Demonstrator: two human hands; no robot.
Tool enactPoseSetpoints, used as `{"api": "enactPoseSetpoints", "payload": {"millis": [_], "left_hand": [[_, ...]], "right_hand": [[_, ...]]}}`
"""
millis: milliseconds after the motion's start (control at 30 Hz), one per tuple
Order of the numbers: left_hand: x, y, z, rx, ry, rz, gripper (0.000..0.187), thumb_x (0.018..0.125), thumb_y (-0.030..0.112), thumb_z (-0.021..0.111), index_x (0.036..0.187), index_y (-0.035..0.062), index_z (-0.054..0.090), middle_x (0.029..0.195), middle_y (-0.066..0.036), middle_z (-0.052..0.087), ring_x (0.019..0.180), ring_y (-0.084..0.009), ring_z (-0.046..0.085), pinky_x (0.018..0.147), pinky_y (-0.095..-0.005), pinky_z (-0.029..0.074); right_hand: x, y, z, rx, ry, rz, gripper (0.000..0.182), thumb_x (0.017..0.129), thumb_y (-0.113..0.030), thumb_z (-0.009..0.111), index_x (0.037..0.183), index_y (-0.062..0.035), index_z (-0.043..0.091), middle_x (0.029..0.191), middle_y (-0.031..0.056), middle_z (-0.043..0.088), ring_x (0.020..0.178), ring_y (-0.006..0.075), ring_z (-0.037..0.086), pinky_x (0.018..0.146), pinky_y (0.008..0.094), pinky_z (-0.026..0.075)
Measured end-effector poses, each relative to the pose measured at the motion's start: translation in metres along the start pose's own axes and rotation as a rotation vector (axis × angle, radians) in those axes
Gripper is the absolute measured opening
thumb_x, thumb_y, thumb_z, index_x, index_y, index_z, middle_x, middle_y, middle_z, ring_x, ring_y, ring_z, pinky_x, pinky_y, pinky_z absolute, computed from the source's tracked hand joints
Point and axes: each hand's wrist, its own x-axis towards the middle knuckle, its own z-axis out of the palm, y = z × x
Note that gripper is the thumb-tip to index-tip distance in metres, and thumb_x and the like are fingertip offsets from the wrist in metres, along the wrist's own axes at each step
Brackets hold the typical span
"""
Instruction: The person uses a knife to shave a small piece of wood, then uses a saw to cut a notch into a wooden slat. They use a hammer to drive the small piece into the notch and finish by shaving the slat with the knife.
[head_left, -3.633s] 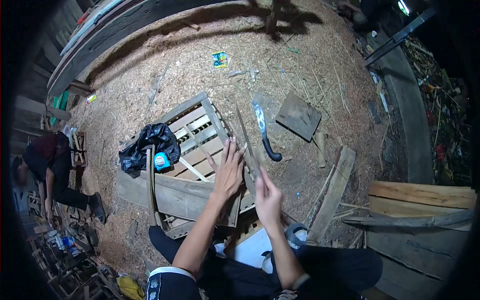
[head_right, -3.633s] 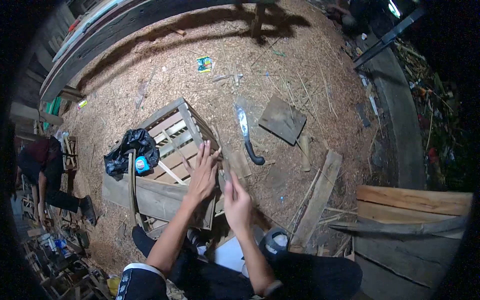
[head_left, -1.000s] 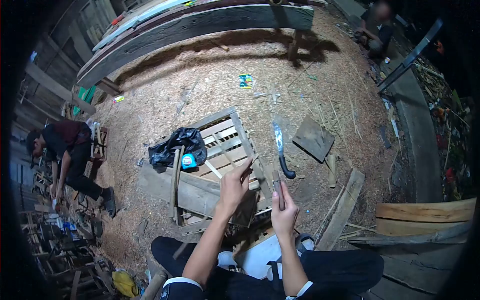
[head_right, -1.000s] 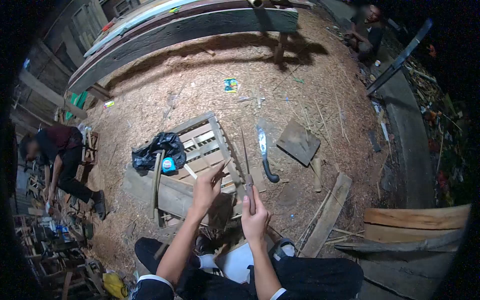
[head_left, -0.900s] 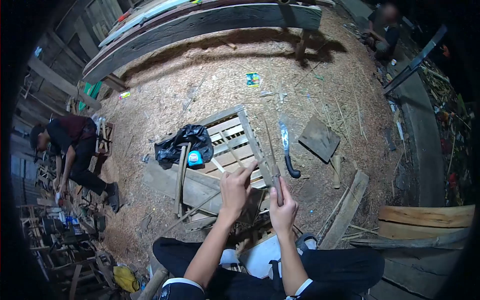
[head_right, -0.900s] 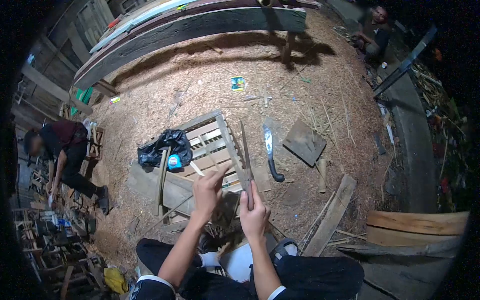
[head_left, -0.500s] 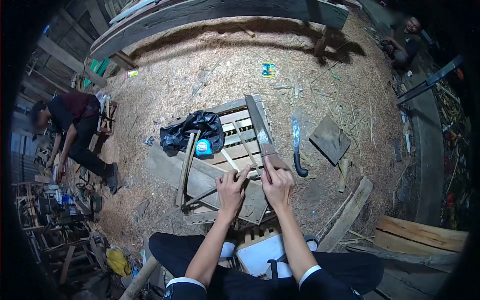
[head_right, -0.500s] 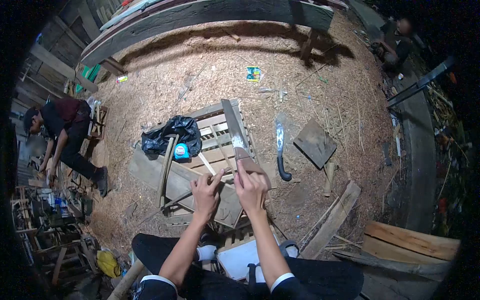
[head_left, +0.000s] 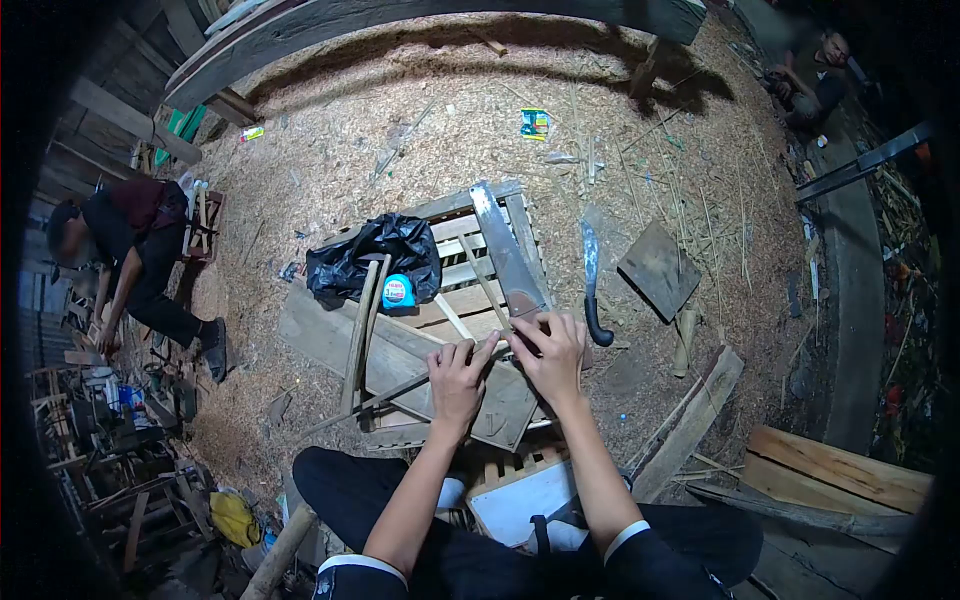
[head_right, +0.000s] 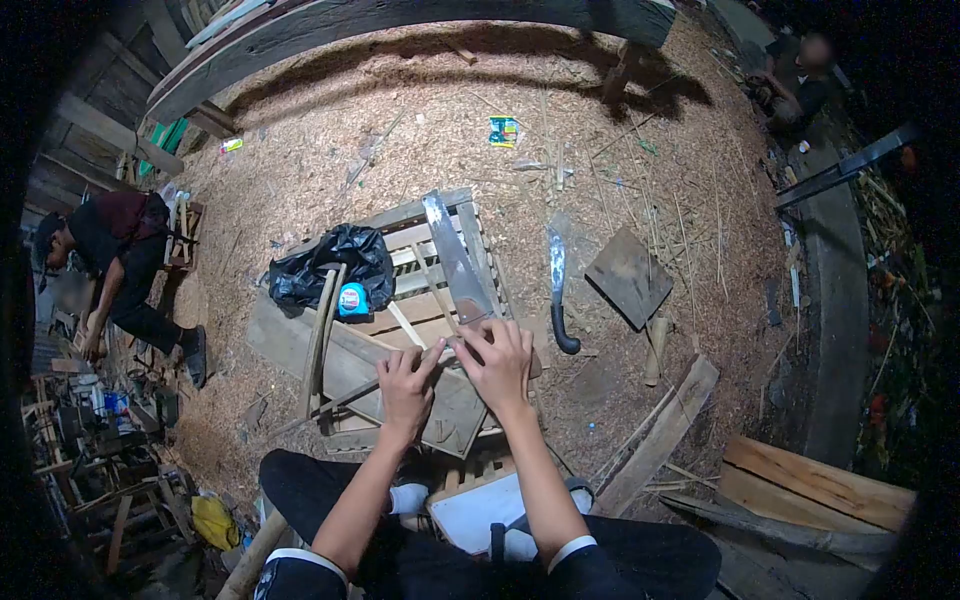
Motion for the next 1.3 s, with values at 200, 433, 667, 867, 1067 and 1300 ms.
{"api": "enactPoseSetpoints", "payload": {"millis": [200, 433, 667, 867, 1067, 1300], "left_hand": [[0.001, 0.002, -0.002, -0.021, 0.009, 0.023, 0.072, 0.080, 0.007, 0.073, 0.148, 0.0281, 0.059, 0.106, -0.005, 0.062, 0.101, -0.0245, 0.057, 0.088, -0.0425, 0.039], [-0.001, 0.002, 0.001, 0.024, 0.087, 0.041, 0.067, 0.085, 0.010, 0.070, 0.148, 0.0298, 0.059, 0.105, -0.003, 0.063, 0.100, -0.0230, 0.059, 0.086, -0.0427, 0.041], [-0.004, -0.001, 0.001, -0.033, 0.145, 0.037, 0.075, 0.078, 0.004, 0.070, 0.148, 0.0281, 0.060, 0.107, -0.004, 0.062, 0.103, -0.0228, 0.058, 0.089, -0.0436, 0.039], [-0.003, 0.000, -0.005, -0.062, 0.155, -0.012, 0.077, 0.075, 0.001, 0.071, 0.146, 0.0277, 0.062, 0.106, -0.003, 0.063, 0.102, -0.0224, 0.059, 0.091, -0.0427, 0.038], [-0.006, -0.011, -0.023, -0.207, 0.142, -0.017, 0.071, 0.074, 0.000, 0.071, 0.141, 0.0213, 0.066, 0.107, -0.004, 0.068, 0.100, -0.0237, 0.062, 0.089, -0.0410, 0.039], [-0.022, -0.018, -0.047, -0.281, 0.051, 0.083, 0.061, 0.079, 0.010, 0.076, 0.139, 0.0165, 0.065, 0.117, -0.006, 0.069, 0.110, -0.0262, 0.060, 0.094, -0.0420, 0.040]], "right_hand": [[0.001, 0.004, 0.005, 0.098, -0.028, 0.051, 0.011, 0.086, -0.021, 0.079, 0.095, -0.0148, 0.079, 0.092, 0.0000, 0.070, 0.094, 0.0215, 0.061, 0.086, 0.0405, 0.036], [0.009, 0.003, 0.004, 0.187, -0.091, 0.116, 0.009, 0.088, -0.021, 0.077, 0.088, -0.0118, 0.076, 0.091, 0.0018, 0.072, 0.094, 0.0225, 0.064, 0.087, 0.0403, 0.036], [0.008, -0.013, 0.003, 0.190, -0.066, 0.215, 0.017, 0.092, -0.025, 0.075, 0.086, -0.0083, 0.074, 0.089, 0.0041, 0.072, 0.087, 0.0227, 0.066, 0.085, 0.0358, 0.038], [0.015, -0.007, 0.009, 0.288, 0.015, 0.451, 0.021, 0.094, -0.028, 0.071, 0.098, -0.0071, 0.069, 0.094, 0.0092, 0.070, 0.091, 0.0277, 0.064, 0.090, 0.0415, 0.036], [0.001, -0.044, 0.005, 0.249, 0.038, 0.220, 0.033, 0.095, -0.034, 0.073, 0.109, -0.0040, 0.070, 0.101, 0.0112, 0.070, 0.101, 0.0295, 0.063, 0.099, 0.0439, 0.037], [-0.019, -0.044, 0.005, 0.783, -0.334, 0.632, 0.028, 0.093, -0.032, 0.076, 0.100, -0.0055, 0.075, 0.100, 0.0100, 0.072, 0.111, 0.0271, 0.063, 0.109, 0.0437, 0.033]]}}
